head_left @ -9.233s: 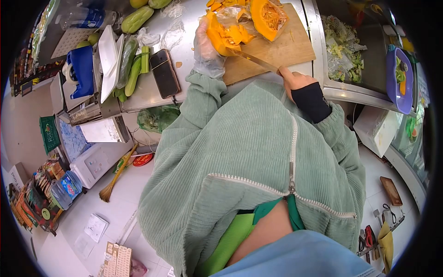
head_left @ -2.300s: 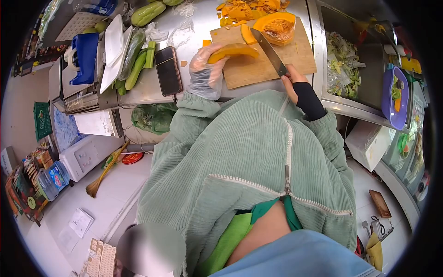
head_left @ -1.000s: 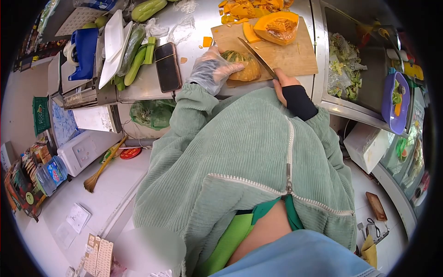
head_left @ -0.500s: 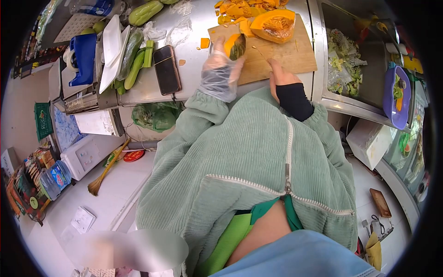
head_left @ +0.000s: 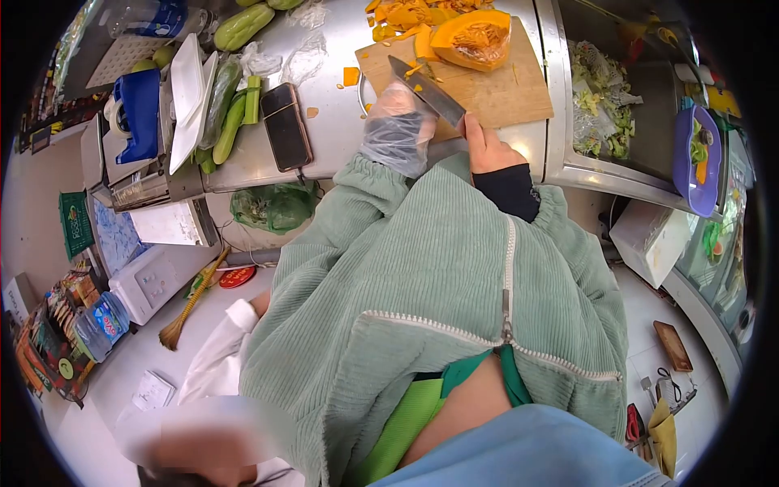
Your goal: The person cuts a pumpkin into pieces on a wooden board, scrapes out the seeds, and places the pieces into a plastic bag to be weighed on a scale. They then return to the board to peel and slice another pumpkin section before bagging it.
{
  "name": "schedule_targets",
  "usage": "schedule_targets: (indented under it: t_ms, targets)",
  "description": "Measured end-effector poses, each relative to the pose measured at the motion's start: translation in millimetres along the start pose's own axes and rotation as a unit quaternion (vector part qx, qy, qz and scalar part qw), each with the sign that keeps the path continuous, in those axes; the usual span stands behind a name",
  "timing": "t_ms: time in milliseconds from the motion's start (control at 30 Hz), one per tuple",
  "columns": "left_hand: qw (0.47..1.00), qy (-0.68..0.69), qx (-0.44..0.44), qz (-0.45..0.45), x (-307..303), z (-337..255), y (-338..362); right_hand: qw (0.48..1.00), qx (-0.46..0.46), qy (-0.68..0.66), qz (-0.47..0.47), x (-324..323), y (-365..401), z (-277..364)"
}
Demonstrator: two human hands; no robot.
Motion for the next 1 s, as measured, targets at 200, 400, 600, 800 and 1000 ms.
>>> schedule_targets:
  t_ms: [200, 400, 600, 800, 1000]
  targets:
    - [0.982, -0.107, -0.126, 0.097, 1.9, 3.5, -11.6, 0.992, 0.036, -0.075, 0.097, -2.2, -4.8, -1.6]
    - [0.984, -0.102, -0.137, 0.052, 15.6, 5.0, -9.4, 0.977, 0.021, -0.163, 0.137, 25.6, -46.8, -18.4]
    - [0.994, -0.011, -0.097, 0.040, 10.4, 15.3, 15.3, 0.972, 0.000, -0.201, 0.119, 4.5, -40.9, -2.6]
    - [0.991, 0.028, -0.122, 0.038, -0.2, 8.8, 0.3, 0.978, 0.008, -0.088, 0.187, -6.4, -15.4, -5.6]
    - [0.986, 0.047, -0.155, 0.033, 13.6, 15.2, 2.6, 0.963, 0.044, -0.095, 0.248, -1.0, -27.9, 3.8]
Point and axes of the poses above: each hand's wrist, its own y-axis away from the middle knuckle, its own x-axis out of the palm, z = x × y, the point moved 5 cm from there along -y, towards the middle knuckle, and after that the axes turned 8 degrees about z, right-handed, at the moved point
